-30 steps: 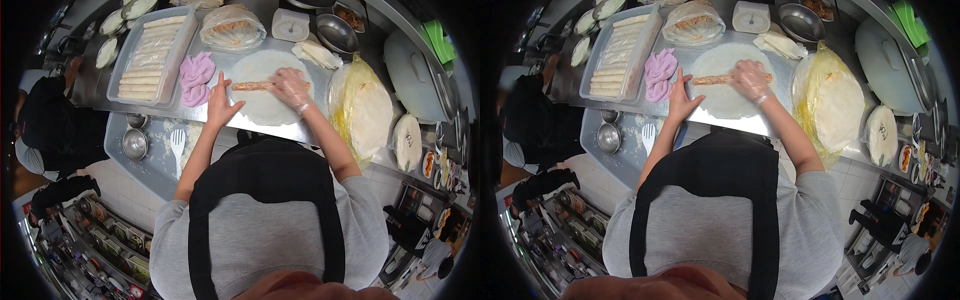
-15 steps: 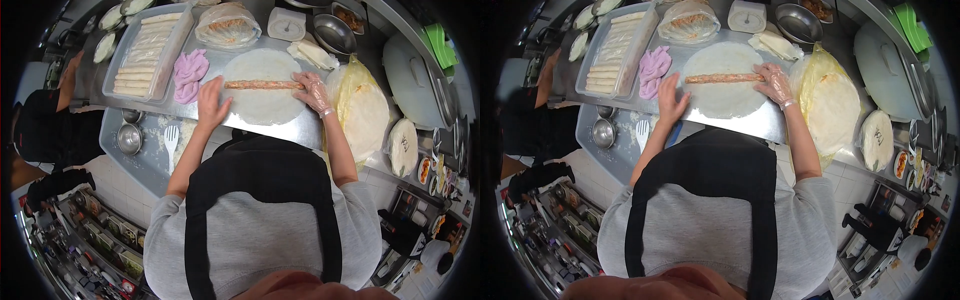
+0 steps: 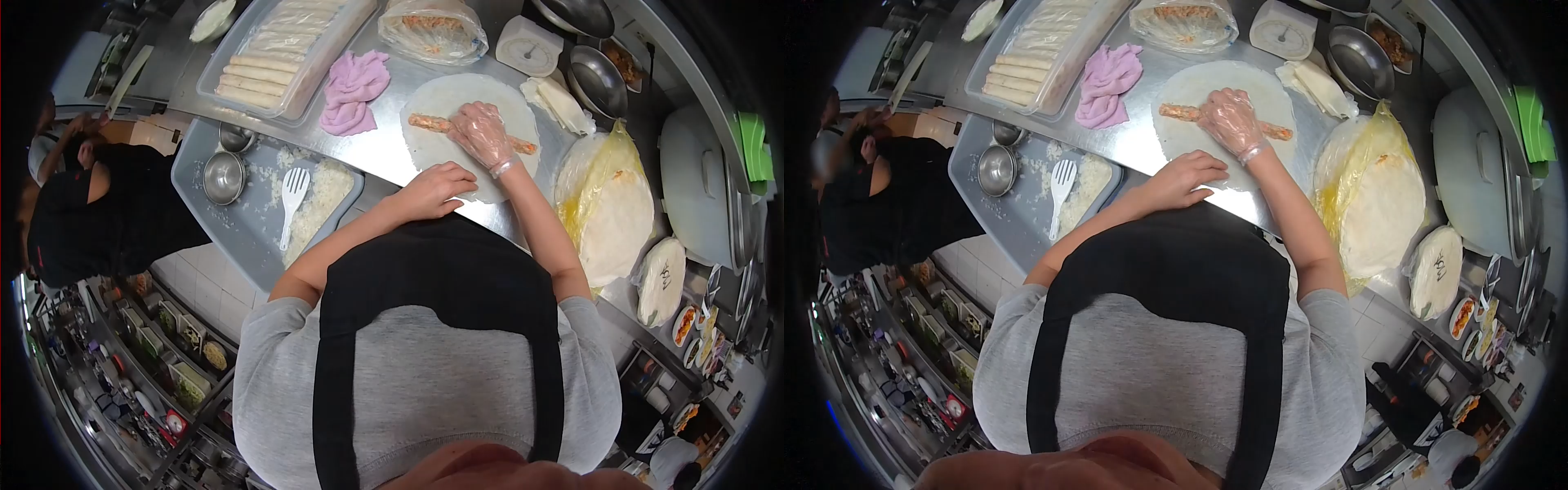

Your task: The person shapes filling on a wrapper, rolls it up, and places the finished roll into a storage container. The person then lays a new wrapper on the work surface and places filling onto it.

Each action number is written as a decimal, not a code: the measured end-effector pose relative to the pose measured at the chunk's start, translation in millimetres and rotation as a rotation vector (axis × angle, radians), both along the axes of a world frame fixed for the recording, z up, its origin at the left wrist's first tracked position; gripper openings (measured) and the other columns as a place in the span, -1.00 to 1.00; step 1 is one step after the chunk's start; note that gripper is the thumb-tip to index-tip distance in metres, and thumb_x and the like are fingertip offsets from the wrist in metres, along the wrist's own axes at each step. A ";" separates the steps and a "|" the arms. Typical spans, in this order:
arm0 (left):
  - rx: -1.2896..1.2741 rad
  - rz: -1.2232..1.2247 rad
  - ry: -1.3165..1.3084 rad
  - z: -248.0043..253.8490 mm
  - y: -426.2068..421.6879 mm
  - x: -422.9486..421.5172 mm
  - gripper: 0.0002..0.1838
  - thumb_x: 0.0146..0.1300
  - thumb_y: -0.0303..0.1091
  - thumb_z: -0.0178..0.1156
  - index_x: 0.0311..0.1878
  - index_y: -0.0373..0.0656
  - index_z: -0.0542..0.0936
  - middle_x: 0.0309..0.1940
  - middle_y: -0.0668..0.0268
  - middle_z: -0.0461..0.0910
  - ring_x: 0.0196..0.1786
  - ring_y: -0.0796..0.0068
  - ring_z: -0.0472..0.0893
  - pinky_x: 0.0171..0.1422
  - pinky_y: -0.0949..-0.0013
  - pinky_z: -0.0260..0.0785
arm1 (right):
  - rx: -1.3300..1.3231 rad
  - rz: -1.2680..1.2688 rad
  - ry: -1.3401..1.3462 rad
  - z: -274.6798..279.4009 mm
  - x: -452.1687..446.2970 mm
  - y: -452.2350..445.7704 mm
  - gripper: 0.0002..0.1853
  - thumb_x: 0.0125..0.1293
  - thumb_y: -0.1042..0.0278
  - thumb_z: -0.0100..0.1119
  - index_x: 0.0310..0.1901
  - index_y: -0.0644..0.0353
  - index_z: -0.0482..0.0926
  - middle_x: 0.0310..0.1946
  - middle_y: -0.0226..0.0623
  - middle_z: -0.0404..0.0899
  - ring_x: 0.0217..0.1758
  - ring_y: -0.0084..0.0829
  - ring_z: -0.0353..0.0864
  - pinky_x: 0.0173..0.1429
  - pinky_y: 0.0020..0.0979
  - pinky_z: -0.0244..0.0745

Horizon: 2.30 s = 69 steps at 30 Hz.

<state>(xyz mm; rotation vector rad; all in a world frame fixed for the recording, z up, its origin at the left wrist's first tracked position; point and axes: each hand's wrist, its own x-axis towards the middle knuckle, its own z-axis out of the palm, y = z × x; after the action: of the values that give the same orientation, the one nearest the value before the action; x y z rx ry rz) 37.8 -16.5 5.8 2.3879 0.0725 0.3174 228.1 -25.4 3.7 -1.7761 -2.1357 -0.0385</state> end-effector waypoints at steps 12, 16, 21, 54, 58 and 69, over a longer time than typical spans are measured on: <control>-0.030 0.039 -0.167 -14.2 3.7 -0.9 -0.71 0.06 -0.52 0.21 -0.09 -0.22 0.54 0.01 0.20 0.51 0.12 0.19 0.45 0.16 0.23 0.37 | -0.053 -0.047 0.162 27.9 -18.7 10.3 -0.63 0.18 0.16 0.25 -0.02 0.14 0.61 -0.14 -0.22 0.53 -0.03 -0.21 0.49 0.15 -0.21 0.29; 0.170 0.011 -0.183 -16.1 10.9 14.0 -0.89 0.15 -0.46 0.17 -0.26 -0.21 0.47 -0.23 0.22 0.51 -0.09 0.17 0.50 -0.06 0.20 0.39 | 0.025 -0.304 0.603 55.3 44.8 -24.6 -0.51 0.18 0.08 0.27 0.06 0.23 0.55 0.00 -0.06 0.55 0.10 -0.05 0.49 0.26 -0.19 0.30; 0.079 0.174 -0.190 23.8 39.1 40.3 -0.91 0.20 -0.43 0.14 -0.27 -0.20 0.46 -0.37 0.17 0.51 -0.23 0.12 0.54 -0.15 0.15 0.39 | -0.056 -0.242 0.527 54.4 72.5 -85.9 -0.49 0.14 0.09 0.31 0.07 0.23 0.56 0.02 -0.08 0.55 0.13 -0.08 0.48 0.27 -0.22 0.30; 0.251 0.546 -0.057 -7.2 147.7 83.1 -0.82 0.00 -0.40 0.27 -0.27 -0.15 0.66 -0.30 0.17 0.60 -0.15 0.11 0.57 -0.07 0.13 0.42 | -0.023 -0.128 0.242 24.0 26.8 -22.9 -0.79 0.17 0.32 0.20 -0.20 0.23 0.58 -0.17 -0.18 0.54 -0.04 -0.14 0.50 0.08 -0.20 0.41; 0.235 0.536 -0.020 -5.5 147.6 92.8 -0.81 -0.03 -0.38 0.32 -0.30 -0.18 0.64 -0.27 0.17 0.61 -0.14 0.13 0.58 -0.06 0.15 0.42 | 0.021 -0.158 0.269 22.5 27.6 -29.4 -0.78 0.17 0.33 0.20 -0.18 0.23 0.59 -0.16 -0.17 0.54 -0.04 -0.14 0.50 0.09 -0.20 0.40; 0.177 0.540 -0.075 18.1 154.2 96.5 -0.79 0.03 -0.39 0.27 -0.21 -0.16 0.62 -0.39 0.24 0.62 -0.23 0.16 0.58 -0.11 0.15 0.38 | -0.001 -0.117 0.305 16.3 35.3 -24.8 -0.76 0.17 0.29 0.20 -0.18 0.22 0.59 -0.18 -0.17 0.56 -0.04 -0.13 0.50 0.10 -0.19 0.39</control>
<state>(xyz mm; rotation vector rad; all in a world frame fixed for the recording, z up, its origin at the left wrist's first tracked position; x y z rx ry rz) 134.3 137.7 24.0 2.4935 0.6862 0.6868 263.4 -50.2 19.9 -1.7766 -1.8182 0.1916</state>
